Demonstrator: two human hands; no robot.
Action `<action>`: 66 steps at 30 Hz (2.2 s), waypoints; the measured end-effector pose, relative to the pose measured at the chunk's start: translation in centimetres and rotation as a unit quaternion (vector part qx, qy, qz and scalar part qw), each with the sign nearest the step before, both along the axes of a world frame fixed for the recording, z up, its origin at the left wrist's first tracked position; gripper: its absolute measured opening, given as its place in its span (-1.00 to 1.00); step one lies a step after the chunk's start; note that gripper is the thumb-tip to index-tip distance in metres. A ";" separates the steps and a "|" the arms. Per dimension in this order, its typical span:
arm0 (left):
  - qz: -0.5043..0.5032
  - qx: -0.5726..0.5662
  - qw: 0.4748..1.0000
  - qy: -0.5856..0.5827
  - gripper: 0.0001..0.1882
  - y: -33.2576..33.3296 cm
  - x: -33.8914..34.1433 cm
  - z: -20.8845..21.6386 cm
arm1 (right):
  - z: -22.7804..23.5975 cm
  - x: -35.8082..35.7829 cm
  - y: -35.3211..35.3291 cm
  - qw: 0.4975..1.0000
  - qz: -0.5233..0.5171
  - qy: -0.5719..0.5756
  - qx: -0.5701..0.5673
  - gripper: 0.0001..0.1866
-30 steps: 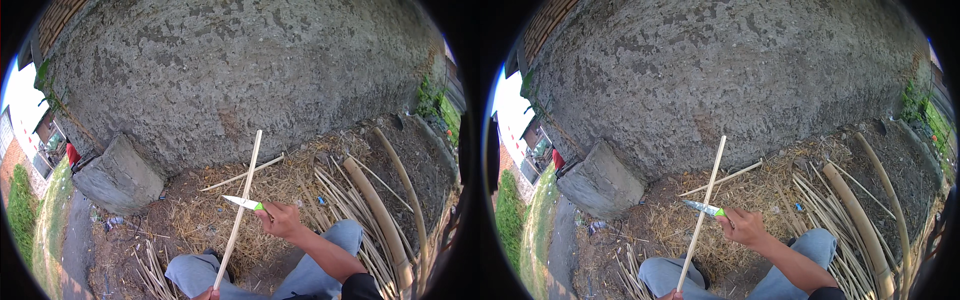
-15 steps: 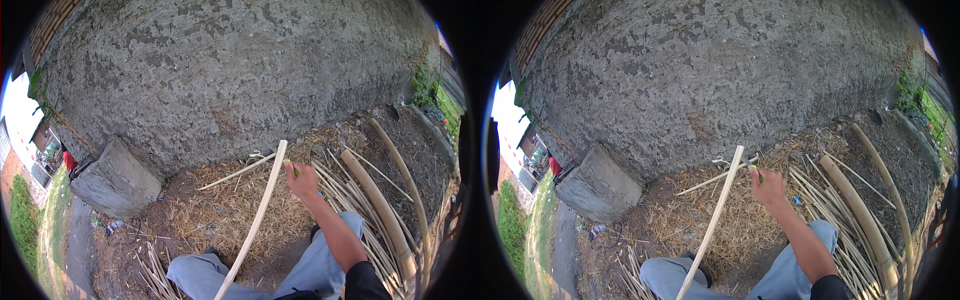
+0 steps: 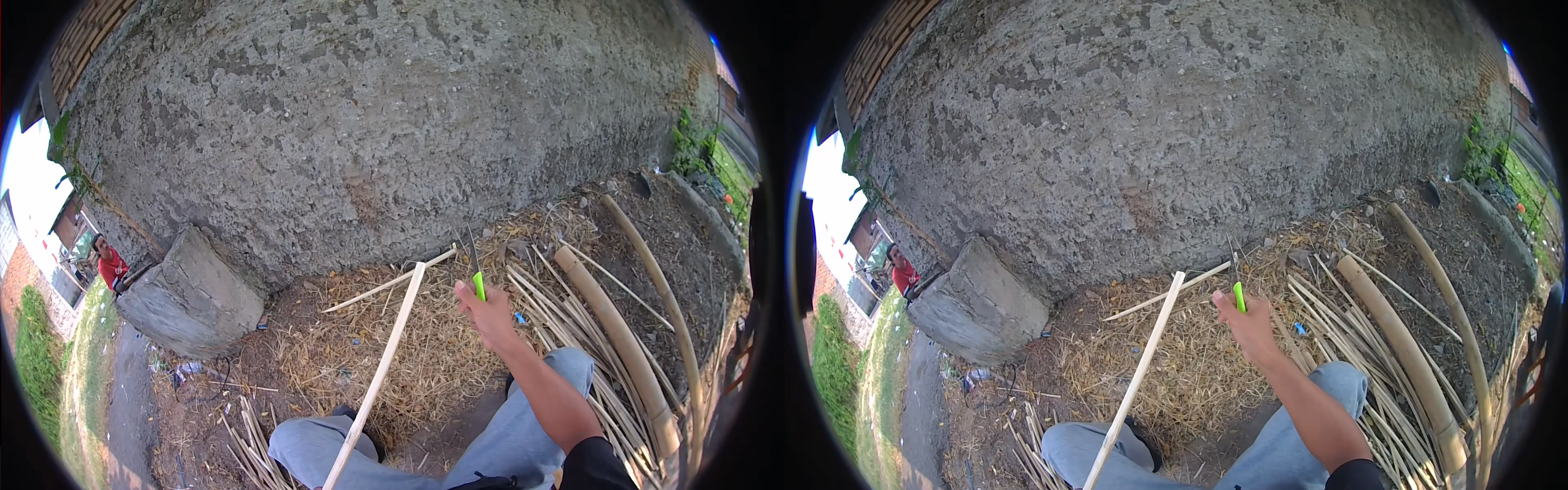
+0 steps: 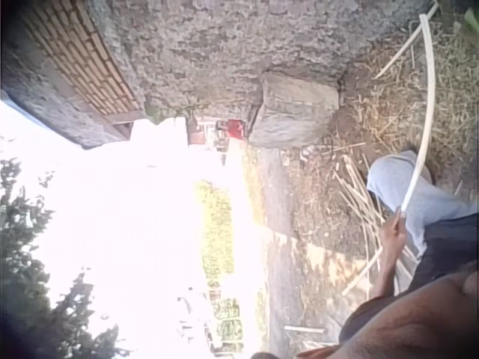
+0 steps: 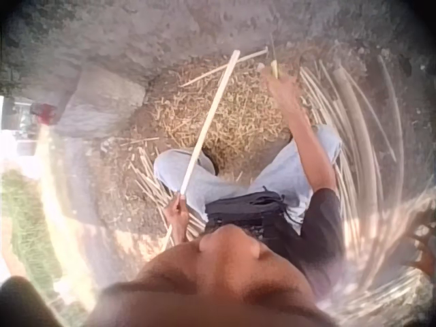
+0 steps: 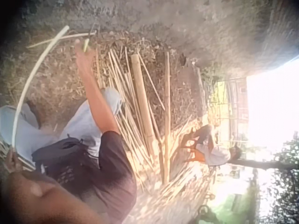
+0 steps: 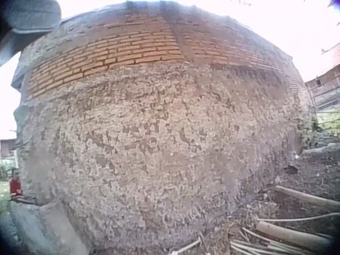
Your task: The person whittles and shapes long bamboo sticks using a small knife, shaving off thin strips and then crossing two sticks together.
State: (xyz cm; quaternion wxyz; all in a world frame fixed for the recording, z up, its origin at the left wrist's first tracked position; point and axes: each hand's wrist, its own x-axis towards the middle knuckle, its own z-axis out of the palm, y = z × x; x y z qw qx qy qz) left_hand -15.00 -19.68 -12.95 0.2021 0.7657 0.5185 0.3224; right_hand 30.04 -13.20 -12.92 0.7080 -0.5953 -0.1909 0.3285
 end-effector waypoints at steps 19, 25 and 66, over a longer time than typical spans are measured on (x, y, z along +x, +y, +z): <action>-0.033 -0.025 0.999 0.024 -0.85 0.3 2.7 0.7 | -1.3 -3.6 -0.3 0.984 0.143 -0.111 0.005 -0.75; -0.032 -0.016 0.999 0.028 -0.86 0.3 1.5 -0.4 | -0.6 -3.7 -0.4 0.977 0.156 -0.139 -0.046 -0.75; 0.015 -0.027 0.999 0.019 -0.87 0.8 0.9 0.0 | -0.8 -0.1 -0.8 0.989 0.069 0.108 0.071 -0.80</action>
